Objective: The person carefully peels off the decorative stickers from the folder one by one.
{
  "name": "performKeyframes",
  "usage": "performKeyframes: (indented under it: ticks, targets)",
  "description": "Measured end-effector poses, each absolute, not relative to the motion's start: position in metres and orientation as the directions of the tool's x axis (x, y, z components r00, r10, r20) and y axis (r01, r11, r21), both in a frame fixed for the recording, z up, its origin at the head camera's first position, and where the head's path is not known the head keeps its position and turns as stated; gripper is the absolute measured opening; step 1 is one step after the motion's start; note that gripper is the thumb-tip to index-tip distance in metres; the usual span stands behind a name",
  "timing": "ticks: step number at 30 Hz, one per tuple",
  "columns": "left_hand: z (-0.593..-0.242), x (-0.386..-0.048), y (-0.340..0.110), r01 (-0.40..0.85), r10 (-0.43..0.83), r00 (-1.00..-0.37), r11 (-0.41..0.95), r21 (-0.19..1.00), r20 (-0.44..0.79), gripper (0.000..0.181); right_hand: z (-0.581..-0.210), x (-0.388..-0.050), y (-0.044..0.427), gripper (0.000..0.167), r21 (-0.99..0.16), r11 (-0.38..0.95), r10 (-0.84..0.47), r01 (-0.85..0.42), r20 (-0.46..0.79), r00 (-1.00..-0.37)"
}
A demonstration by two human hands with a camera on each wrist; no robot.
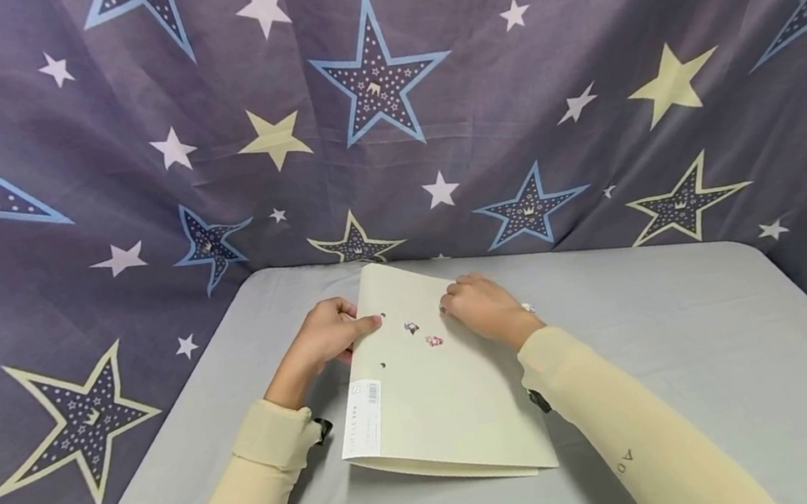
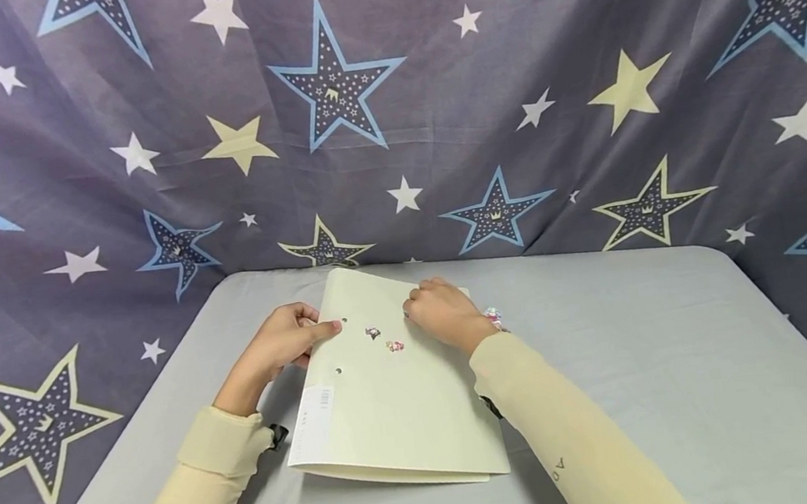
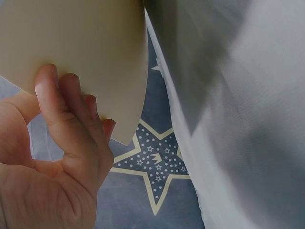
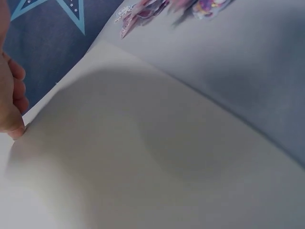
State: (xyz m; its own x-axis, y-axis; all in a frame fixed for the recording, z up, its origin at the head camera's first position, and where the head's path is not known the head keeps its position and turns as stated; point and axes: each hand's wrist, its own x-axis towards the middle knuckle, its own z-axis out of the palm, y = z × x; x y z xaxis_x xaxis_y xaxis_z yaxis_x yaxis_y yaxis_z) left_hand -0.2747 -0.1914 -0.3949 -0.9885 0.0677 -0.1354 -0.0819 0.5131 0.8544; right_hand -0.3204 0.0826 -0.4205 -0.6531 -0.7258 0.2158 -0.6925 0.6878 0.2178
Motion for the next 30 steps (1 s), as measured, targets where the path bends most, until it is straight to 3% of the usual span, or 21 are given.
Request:
performKeyframes:
  ticks: [18, 30]
  targets:
    - [-0.397, -0.274, -0.192, -0.084, 0.065, -0.989, 0.51, 0.856, -0.136, 0.042, -0.425, -0.321, 0.076, 0.016, 0.345, 0.63, -0.771, -0.696, 0.172, -0.613]
    - [-0.394, -0.274, -0.19, -0.079, 0.066, -0.989, 0.52, 0.85, -0.132, 0.045, -0.426, -0.319, 0.071, 0.016, 0.387, 0.619, -0.771, -0.683, 0.136, -0.622]
